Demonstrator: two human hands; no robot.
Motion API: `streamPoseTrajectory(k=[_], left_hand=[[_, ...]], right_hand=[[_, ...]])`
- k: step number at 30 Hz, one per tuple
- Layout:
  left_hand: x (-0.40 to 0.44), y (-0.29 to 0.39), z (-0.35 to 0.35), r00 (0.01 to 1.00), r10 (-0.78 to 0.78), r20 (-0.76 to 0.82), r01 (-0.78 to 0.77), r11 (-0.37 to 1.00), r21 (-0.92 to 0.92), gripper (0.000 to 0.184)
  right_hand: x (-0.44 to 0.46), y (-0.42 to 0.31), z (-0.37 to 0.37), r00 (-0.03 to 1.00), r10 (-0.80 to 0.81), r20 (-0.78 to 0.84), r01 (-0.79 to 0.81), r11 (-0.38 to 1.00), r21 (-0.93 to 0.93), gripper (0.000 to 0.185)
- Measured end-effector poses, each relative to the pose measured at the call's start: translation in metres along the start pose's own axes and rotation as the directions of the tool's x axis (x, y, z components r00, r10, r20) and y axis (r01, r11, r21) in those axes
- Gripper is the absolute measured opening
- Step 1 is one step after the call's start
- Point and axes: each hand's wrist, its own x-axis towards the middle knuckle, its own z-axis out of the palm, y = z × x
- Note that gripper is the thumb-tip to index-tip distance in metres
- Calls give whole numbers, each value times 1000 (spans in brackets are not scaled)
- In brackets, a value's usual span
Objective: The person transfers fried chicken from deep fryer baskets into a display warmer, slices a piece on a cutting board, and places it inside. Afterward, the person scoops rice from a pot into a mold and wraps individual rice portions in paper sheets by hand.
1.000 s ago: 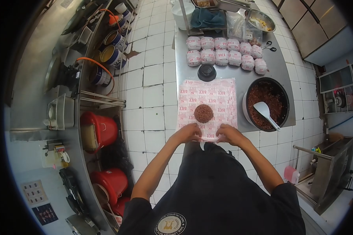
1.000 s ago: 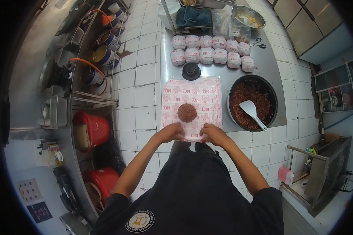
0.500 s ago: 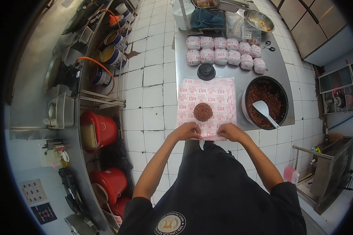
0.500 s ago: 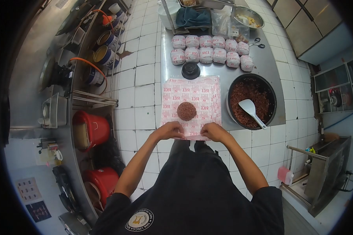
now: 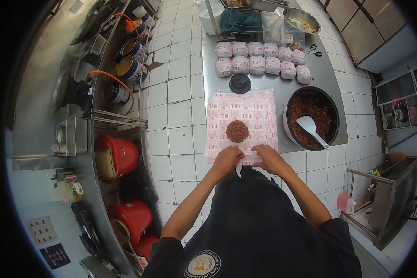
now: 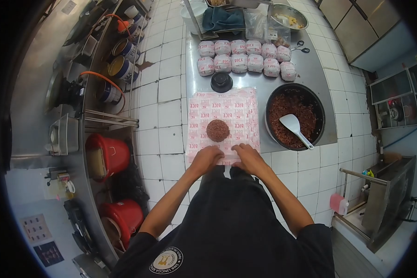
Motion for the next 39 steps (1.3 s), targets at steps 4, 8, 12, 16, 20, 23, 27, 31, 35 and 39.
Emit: streamPoseTrajectory(k=[4, 8, 12, 16, 20, 23, 27, 31, 35, 39], left_hand=[[5, 17, -14, 991, 92, -93, -82, 990, 111, 9], [-14, -11, -17, 938, 165, -303, -80, 958, 274, 8], [-21, -33, -30, 919, 33, -393, 12, 994, 111, 9], [-6, -42, -44, 832, -406, -378, 197, 854, -482, 15], [10, -51, -48, 761, -582, -287, 320, 722, -613, 23], [18, -66, -35, 737, -537, -410, 288, 799, -528, 28], [16, -58, -44, 732, -490, -473, 510, 855, -95, 23], [26, -21, -35, 889, 64, -454, 107, 934, 342, 28], [38, -25, -27, 903, 339, -262, -224, 895, 386, 30], [39, -26, -32, 888, 379, -260, -252, 875, 413, 28]], right_hand=[[6, 7, 7, 1000, -24, -10, 22, 991, -131, 13], [1, 7, -3, 962, -191, -194, 144, 962, -233, 11], [7, 18, -3, 908, -231, -350, 192, 971, -143, 8], [29, 25, 1, 890, 370, -267, -127, 763, 634, 11], [45, 36, 14, 748, 541, -384, -168, 714, 680, 17], [53, 38, 25, 675, 553, -488, -215, 780, 588, 21], [64, 23, 25, 633, 534, -561, -234, 822, 520, 24], [67, 19, 19, 608, 556, -567, -342, 827, 445, 25], [63, 7, 22, 506, 588, -631, -388, 809, 442, 26], [59, 16, 31, 466, 669, -579, -342, 740, 579, 30]])
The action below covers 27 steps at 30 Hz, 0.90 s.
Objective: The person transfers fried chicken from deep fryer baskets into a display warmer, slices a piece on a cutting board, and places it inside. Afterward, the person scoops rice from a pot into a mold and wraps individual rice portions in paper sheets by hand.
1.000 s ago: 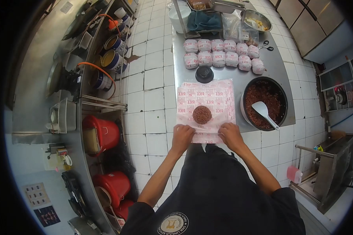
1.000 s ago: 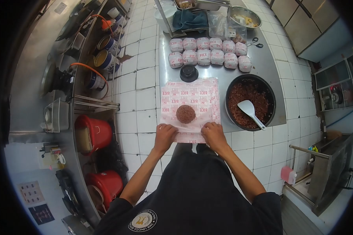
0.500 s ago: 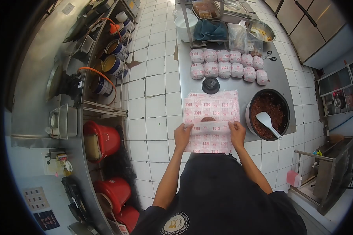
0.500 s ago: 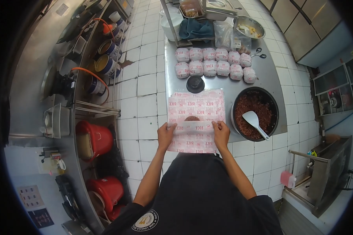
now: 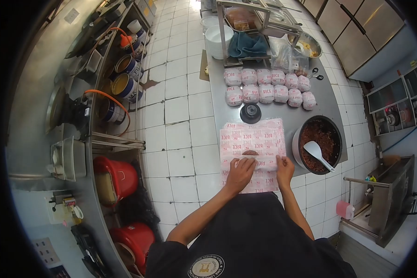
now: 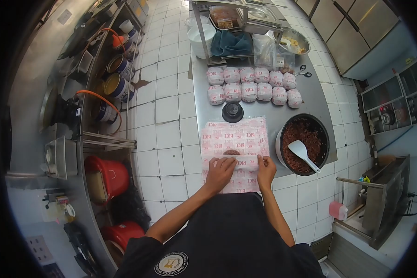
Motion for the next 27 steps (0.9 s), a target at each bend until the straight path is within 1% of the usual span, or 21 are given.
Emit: streamPoseTrajectory(k=[2, 5, 6, 8, 9, 11, 14, 17, 18, 20, 21, 23, 24, 25, 26, 27], left_hand=[[0, -1, -1, 1000, -4, 10, 4, 1000, 8, 29], [1, -2, 0, 1000, -3, 7, 3, 1000, -4, 30], [3, -4, 1, 1000, 7, 7, -7, 1000, -12, 30], [2, -7, 2, 1000, 22, 13, -22, 999, -24, 28], [3, -10, 2, 999, 23, 23, -22, 999, -38, 28], [5, -13, 0, 998, 26, 49, -23, 997, -70, 27], [9, -20, 1, 996, 34, 87, -26, 995, -93, 28], [20, -23, -6, 998, 51, 37, -48, 995, -91, 28], [25, -21, -8, 999, 6, -35, -8, 999, -43, 28], [40, -13, -23, 981, -78, -179, 87, 995, 45, 26], [45, -16, -27, 987, -59, -151, 67, 997, 47, 26], [51, -23, -31, 996, -19, -90, 23, 999, 48, 25], [48, -27, -26, 996, 36, 80, -37, 999, 1, 26], [43, -34, -16, 965, 100, 243, -90, 995, -53, 26], [43, -41, -9, 904, 168, 393, -135, 985, -111, 26], [40, -45, -3, 913, 207, 350, -179, 978, -111, 27]], right_hand=[[3, 0, 3, 995, 96, 13, -96, 973, 209, 33], [20, 10, 16, 993, 99, -71, -73, 947, 314, 37], [27, 12, 16, 997, 72, 27, -77, 962, 263, 39], [32, -17, 14, 973, 36, 228, -73, 985, 157, 43], [37, -25, 18, 959, -17, 284, 6, 999, 40, 44], [45, -41, 25, 910, -90, 405, 176, 968, -180, 46], [46, -75, 31, 843, -220, 491, 341, 925, -171, 42], [59, -70, 33, 824, -200, 530, 287, 954, -85, 25], [60, -66, 26, 769, -253, 587, 366, 927, -80, 21], [43, -72, 4, 636, -337, 694, 512, 857, -52, 16], [35, -74, -4, 591, -401, 700, 626, 775, -85, 14], [21, -72, -18, 481, -505, 717, 810, 569, -143, 13], [19, -64, -22, 483, -501, 718, 844, 486, -228, 14], [19, -53, -24, 486, -498, 718, 864, 396, -310, 15], [18, -53, -25, 485, -500, 717, 874, 295, -386, 16], [16, -53, -25, 482, -500, 719, 875, 228, -427, 19]])
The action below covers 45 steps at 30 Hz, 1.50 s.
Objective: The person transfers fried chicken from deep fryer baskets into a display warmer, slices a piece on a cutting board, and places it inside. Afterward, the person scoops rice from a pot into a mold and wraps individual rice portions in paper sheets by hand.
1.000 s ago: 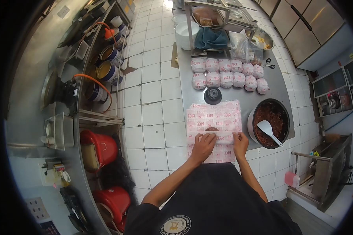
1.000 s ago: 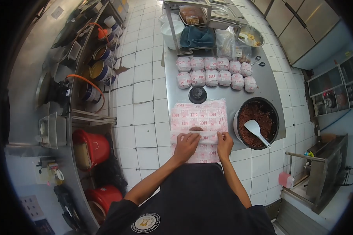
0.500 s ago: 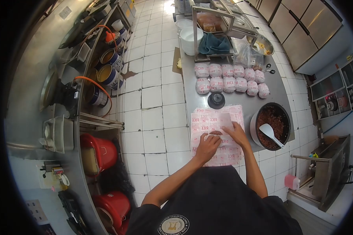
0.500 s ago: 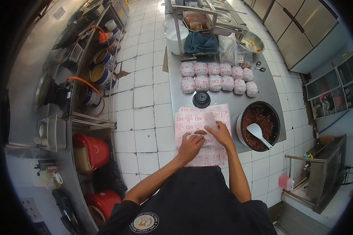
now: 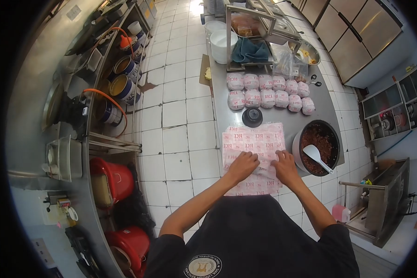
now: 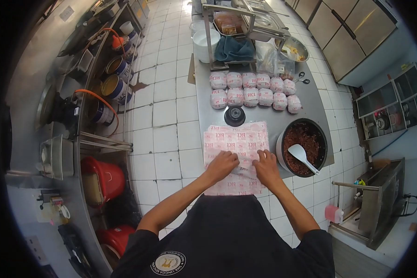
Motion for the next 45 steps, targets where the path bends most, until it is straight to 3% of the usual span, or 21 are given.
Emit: streamPoseTrajectory(k=[2, 3, 5, 6, 7, 10, 13, 14, 16, 19, 22, 23, 25, 28, 32, 35, 38, 39, 41, 43, 45], left_hand=[[-9, 1, 11, 994, 89, -65, -87, 996, 28, 28], [-13, 1, 10, 988, 106, -110, -106, 994, 6, 26], [-22, -4, 5, 969, 142, -204, -152, 988, -38, 23], [-28, -5, 3, 974, 119, -193, -139, 986, -96, 23], [-34, -7, 1, 979, 91, -184, -120, 981, -152, 24], [-51, -15, 9, 987, -2, -159, -40, 965, -259, 29], [-56, -15, 16, 975, -157, -154, 93, 928, -360, 30], [-55, -15, 17, 962, -223, -156, 146, 906, -396, 30], [-50, -15, 18, 942, -327, -73, 267, 864, -427, 26], [-31, -27, 16, 900, -424, 95, 422, 799, -428, 20], [-3, -32, 9, 796, -541, 272, 599, 770, -220, 16], [9, -31, 8, 746, -587, 316, 643, 757, -112, 16], [29, -28, 9, 804, -585, 110, 583, 811, 49, 16], [25, -33, 13, 928, -371, 13, 369, 926, 86, 14], [-5, -24, 12, 966, -226, -126, 224, 974, -27, 6], [-20, 1, 8, 945, -315, -93, 314, 949, -27, 20], [-29, 29, 17, 856, -514, -56, 491, 841, -226, 44], [-29, 37, 21, 828, -553, -91, 500, 803, -324, 49], [-36, 55, 31, 754, -643, -136, 503, 698, -510, 60], [-31, 45, 60, 629, -777, -39, 311, 297, -903, 58], [-28, 43, 64, 578, -805, 133, 93, -97, -991, 54]], right_hand=[[-1, -32, -19, 1000, 5, 8, -3, 989, -146, 25], [-1, -51, -29, 998, -30, -48, 27, 997, -69, 31], [-9, -57, -5, 995, 47, 93, -58, 992, 115, 29], [-14, -59, 8, 983, 74, 166, -107, 974, 201, 28], [-16, -61, 14, 997, 74, 15, -75, 990, 120, 23], [-21, -61, 26, 991, 97, -88, -100, 994, -36, 23], [-16, -50, 43, 988, 113, -109, -104, 991, 87, 23], [-13, -44, 38, 983, 183, -3, -180, 966, 188, 25], [-3, -33, 24, 933, 281, 226, -348, 867, 358, 29], [6, -13, 43, 913, 335, 231, -405, 809, 426, 41], [35, -18, 22, 799, 504, 328, -583, 784, 215, 38], [39, -23, 26, 861, 490, 140, -506, 853, 128, 33], [45, -26, 35, 908, 351, -228, -381, 919, -102, 22], [50, -8, 42, 997, 68, 35, -69, 997, 24, 18], [28, -19, 45, 980, 195, -42, -186, 968, 167, 10], [13, -36, 49, 946, 313, -81, -286, 927, 241, 15], [0, -59, 54, 898, 430, -88, -383, 865, 324, 36], [-3, -64, 55, 870, 493, 18, -465, 808, 362, 53], [2, -78, 43, 782, 611, 120, -585, 654, 480, 54], [9, -83, 40, 722, 677, 144, -598, 506, 622, 55], [5, -84, 45, 690, 716, 105, -512, 380, 770, 53]])
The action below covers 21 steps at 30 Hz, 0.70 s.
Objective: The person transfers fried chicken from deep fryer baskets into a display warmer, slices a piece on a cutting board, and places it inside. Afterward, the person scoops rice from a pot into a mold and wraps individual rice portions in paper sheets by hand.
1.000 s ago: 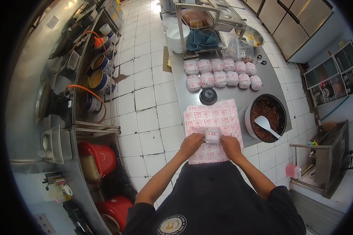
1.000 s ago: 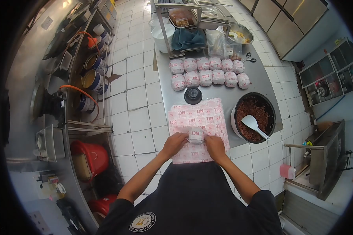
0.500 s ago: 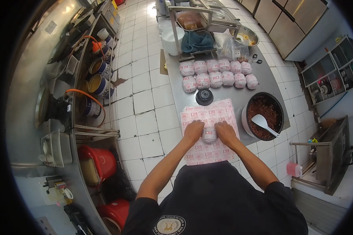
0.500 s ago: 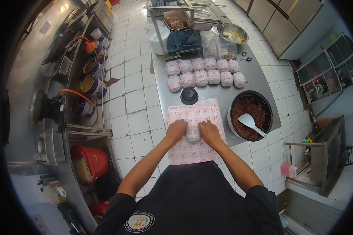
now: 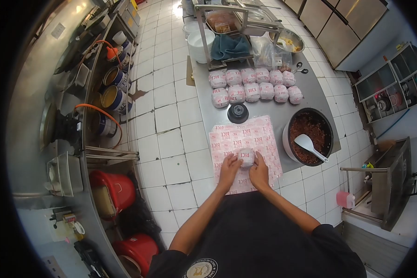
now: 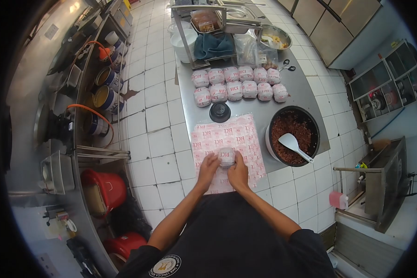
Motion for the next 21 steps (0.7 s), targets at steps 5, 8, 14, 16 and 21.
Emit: streamPoseTrajectory(k=[5, 8, 14, 16, 21], left_hand=[[-6, 58, 30, 998, -18, -67, 5, 983, -183, 39], [-6, 83, 46, 996, -59, -64, 48, 985, -164, 43], [-8, 123, 80, 985, -12, 174, 86, 901, -426, 52], [-13, 133, 94, 978, 13, 210, 78, 904, -419, 49], [4, 130, 131, 991, 127, -46, -133, 975, -177, 38]], right_hand=[[-25, -35, -9, 988, -128, -83, 150, 918, 367, 41], [-23, -62, -25, 981, -122, -150, 182, 846, 501, 25], [24, -56, -54, 973, 150, 174, -218, 366, 905, 21], [34, -47, -69, 891, 39, 452, -449, 216, 867, 26], [51, -62, -132, 853, -134, 504, -385, 489, 783, 35]])
